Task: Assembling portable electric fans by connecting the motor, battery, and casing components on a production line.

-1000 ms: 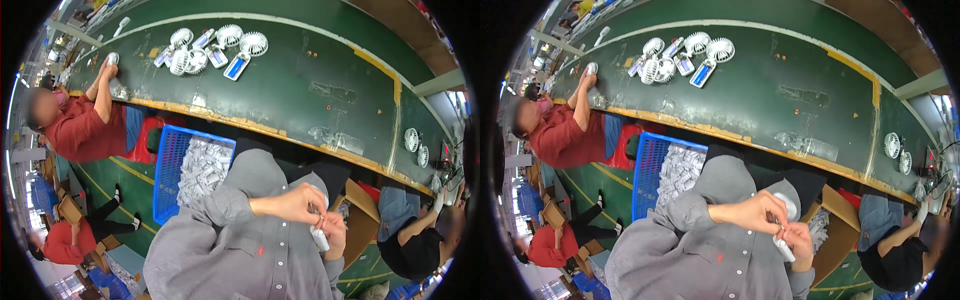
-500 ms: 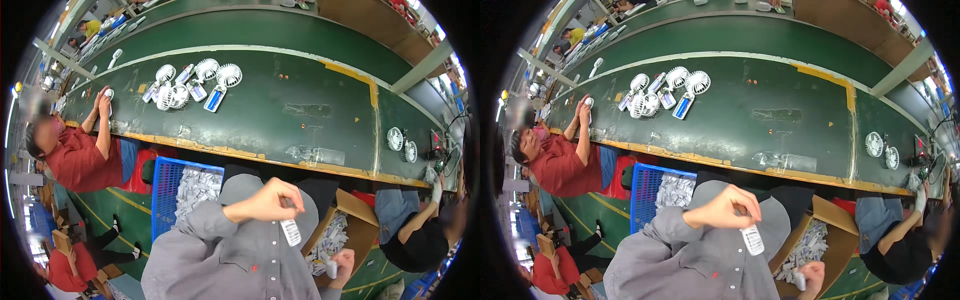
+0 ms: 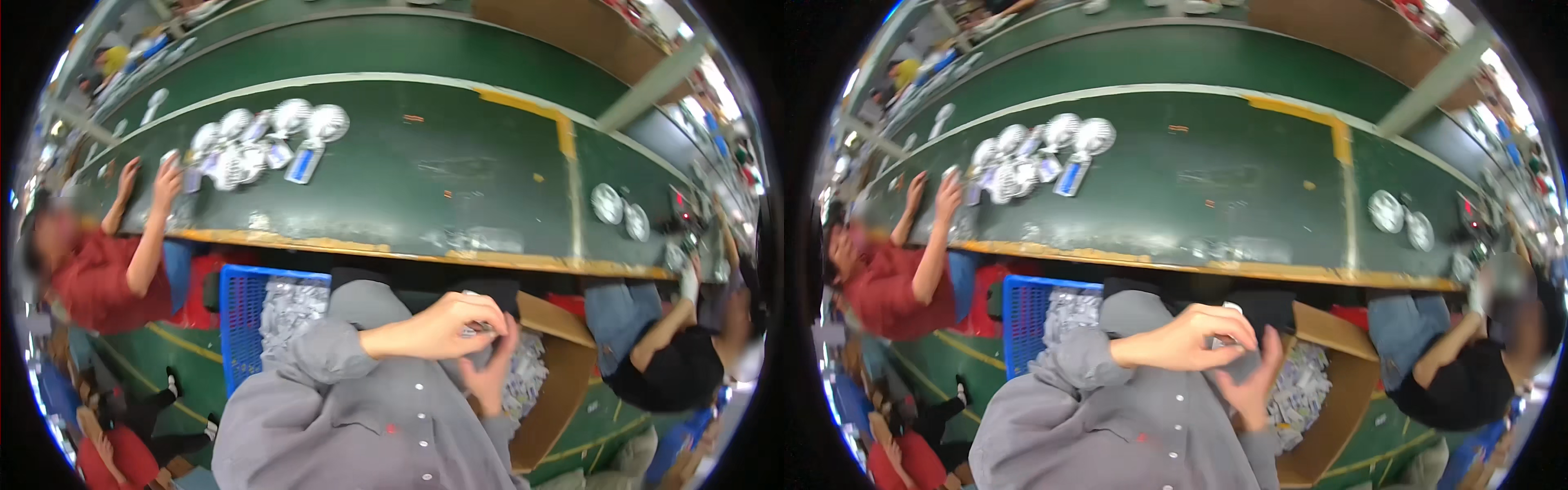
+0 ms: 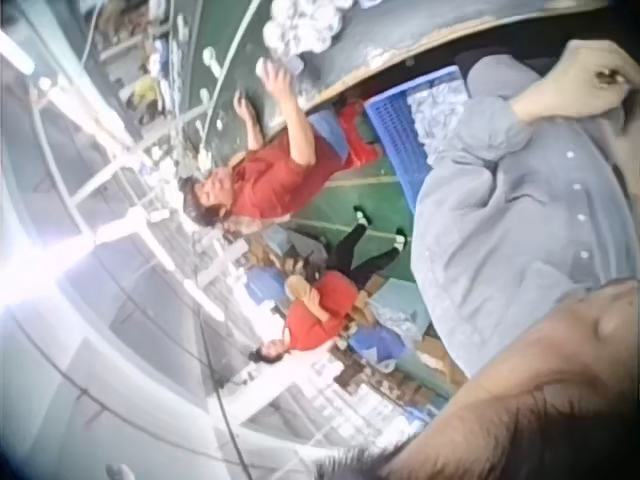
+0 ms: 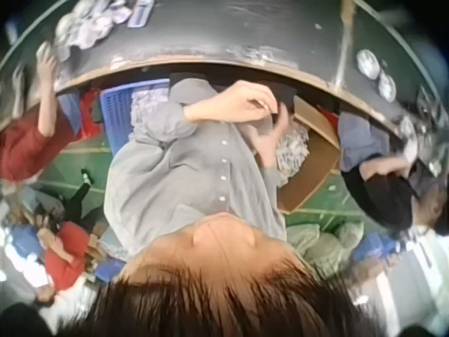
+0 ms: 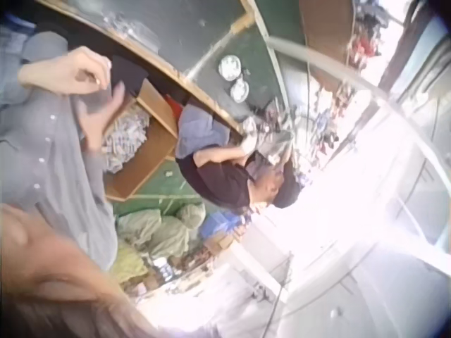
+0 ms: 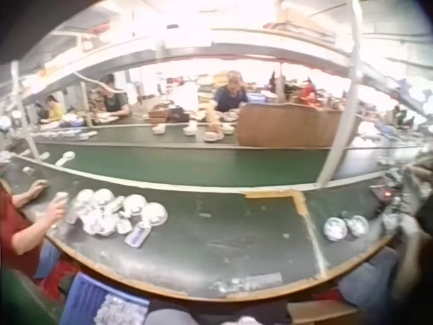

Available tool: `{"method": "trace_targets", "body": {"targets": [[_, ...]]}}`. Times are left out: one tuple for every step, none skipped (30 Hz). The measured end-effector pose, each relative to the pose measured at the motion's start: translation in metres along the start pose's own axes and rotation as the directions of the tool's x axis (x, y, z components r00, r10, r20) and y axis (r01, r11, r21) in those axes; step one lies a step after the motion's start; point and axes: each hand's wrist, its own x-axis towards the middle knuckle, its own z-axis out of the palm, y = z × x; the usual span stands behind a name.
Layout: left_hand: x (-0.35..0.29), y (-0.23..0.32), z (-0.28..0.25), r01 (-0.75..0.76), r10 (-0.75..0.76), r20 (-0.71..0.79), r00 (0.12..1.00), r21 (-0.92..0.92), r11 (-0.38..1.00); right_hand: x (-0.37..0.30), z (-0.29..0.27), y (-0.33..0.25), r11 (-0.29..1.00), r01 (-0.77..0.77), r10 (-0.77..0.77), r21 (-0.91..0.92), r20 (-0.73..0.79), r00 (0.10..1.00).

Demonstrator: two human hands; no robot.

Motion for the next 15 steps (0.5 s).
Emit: {"method": "trace_targets", "body": {"targets": [[-0.001,0.003,0.003,0.009,-0.009,-0.004,1.0,-0.016,1.0,0.008,0.013,-0.001,0.999,0.045,-0.045,-0.009,0.024,0.999],[0.0,0.006,0.002,0.007,-0.008,-0.012,1.0,-0.036,0.999,0.009,0.025,0.013,0.995,0.03,-0.032,0.096,0.018,0.999],[-0.001,0.005,0.0,-0.013,0.012,-0.015,1.0,-0.038,0.999,0.016,0.03,0.027,1.0,0.025,-0.027,0.016,0.156,0.987],[-0.002,0.001,-0.005,-0.052,0.053,-0.022,0.998,0.036,0.998,0.041,0.035,0.004,0.988,0.086,-0.103,0.13,0.13,0.986],[-0.002,0.009,-0.012,0.006,-0.003,-0.049,0.999,0.046,0.999,0.05,0.038,-0.009,0.969,-0.009,-0.016,0.247,0.1,0.995],[-0.005,0.009,-0.018,0.027,-0.02,-0.102,0.995,0.059,0.998,0.062,0.036,-0.016,0.972,0.104,-0.121,0.209,0.07,0.99],[-0.006,0.008,-0.03,0.047,-0.034,-0.118,0.992,0.107,0.993,0.069,0.036,-0.017,0.981,0.099,-0.108,0.168,0.048,0.993],[-0.004,0.01,-0.048,0.032,-0.01,-0.094,0.996,0.231,0.972,0.078,0.03,-0.015,0.989,0.109,-0.111,0.097,0.015,0.994],[-0.009,-0.005,-0.066,0.035,0.008,-0.152,0.988,0.274,0.961,0.087,0.026,-0.012,0.993,0.117,-0.117,0.034,-0.014,0.993],[-0.002,0.009,-0.081,0.103,0.019,-0.26,0.965,0.446,0.889,0.098,0.02,-0.002,0.981,0.17,-0.177,-0.088,-0.072,0.982],[-0.006,0.004,-0.106,0.156,0.047,-0.32,0.946,0.58,0.8,0.111,0.01,0.001,0.947,0.214,-0.243,-0.24,-0.101,0.965],[-0.012,-0.007,-0.133,0.242,0.085,-0.411,0.908,0.677,0.695,0.126,0.0,0.008,0.909,0.237,-0.3,-0.343,-0.142,0.943],[-0.025,-0.029,-0.17,0.305,0.173,-0.455,0.873,0.788,0.534,0.142,-0.012,0.015,0.836,0.251,-0.35,-0.489,-0.122,0.929],[-0.035,-0.043,-0.199,0.408,0.219,-0.526,0.822,0.812,0.416,0.158,-0.022,0.022,0.778,0.256,-0.38,-0.574,-0.105,0.919],[-0.056,-0.066,-0.236,0.52,0.282,-0.565,0.775,0.825,0.223,0.173,-0.031,0.03,0.736,0.272,-0.396,-0.62,-0.068,0.916]]}}
